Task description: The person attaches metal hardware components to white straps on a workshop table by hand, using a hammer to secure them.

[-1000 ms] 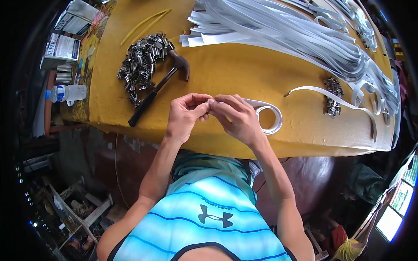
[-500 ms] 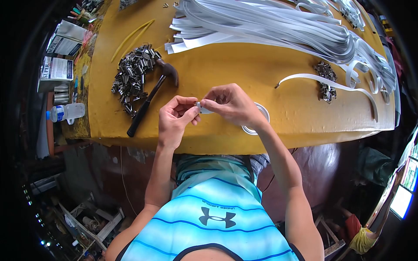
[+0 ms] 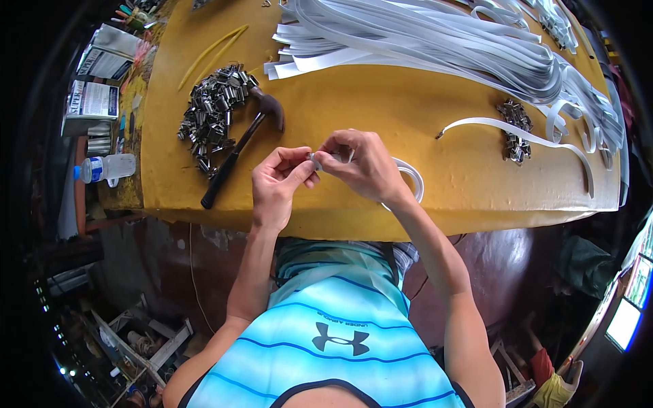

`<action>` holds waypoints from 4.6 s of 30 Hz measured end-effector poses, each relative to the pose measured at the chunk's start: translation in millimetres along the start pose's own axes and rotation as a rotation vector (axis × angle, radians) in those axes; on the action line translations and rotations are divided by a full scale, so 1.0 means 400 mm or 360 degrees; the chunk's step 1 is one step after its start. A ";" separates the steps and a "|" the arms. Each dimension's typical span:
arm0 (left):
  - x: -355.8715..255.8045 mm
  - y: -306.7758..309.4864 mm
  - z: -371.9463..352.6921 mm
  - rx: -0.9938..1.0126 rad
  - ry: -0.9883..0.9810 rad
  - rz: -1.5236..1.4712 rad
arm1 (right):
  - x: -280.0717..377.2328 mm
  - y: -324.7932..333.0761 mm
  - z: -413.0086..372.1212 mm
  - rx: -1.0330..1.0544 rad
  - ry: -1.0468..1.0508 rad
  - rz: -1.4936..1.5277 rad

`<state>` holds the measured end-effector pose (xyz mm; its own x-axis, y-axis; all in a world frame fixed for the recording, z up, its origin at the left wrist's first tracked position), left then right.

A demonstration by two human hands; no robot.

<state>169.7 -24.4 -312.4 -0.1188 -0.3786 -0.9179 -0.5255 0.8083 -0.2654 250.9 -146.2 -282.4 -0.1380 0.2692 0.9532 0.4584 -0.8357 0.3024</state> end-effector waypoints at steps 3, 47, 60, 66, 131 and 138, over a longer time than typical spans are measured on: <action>0.001 -0.010 -0.013 0.0012 -0.0029 -0.0008 | -0.001 0.004 0.002 -0.0004 -0.0030 0.0012; -0.212 0.127 0.010 -0.0556 -0.1449 0.2408 | 0.033 -0.013 -0.009 -0.0206 0.0615 -0.0680; -0.190 0.125 -0.038 -0.0158 -0.1139 0.1891 | 0.017 -0.013 0.014 -0.0177 0.0409 -0.0570; -0.178 0.059 -0.135 0.0095 -0.1069 0.1732 | 0.001 -0.013 0.019 -0.0200 0.0387 -0.0457; -0.160 0.037 -0.175 0.0195 -0.1400 0.2019 | -0.014 -0.016 0.002 -0.0137 0.0483 -0.0524; -0.135 0.051 -0.147 0.0154 -0.1294 0.2345 | -0.016 -0.026 0.001 -0.0143 0.0533 -0.0515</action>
<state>115.8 -13.8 -251.1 0.0239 0.9602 -0.2784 -0.3171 0.2714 0.9087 247.4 -139.1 -291.6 -0.5436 0.3656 0.7555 0.2696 -0.7764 0.5697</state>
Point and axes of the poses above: each hand's wrist, its own z-axis towards the middle knuckle, its own y-axis out of the back of the hand, x = y × z, the point moved 10 cm from there along z, towards the middle knuckle, and after that the axes turned 13 degrees about -x, right-handed, at the moved point
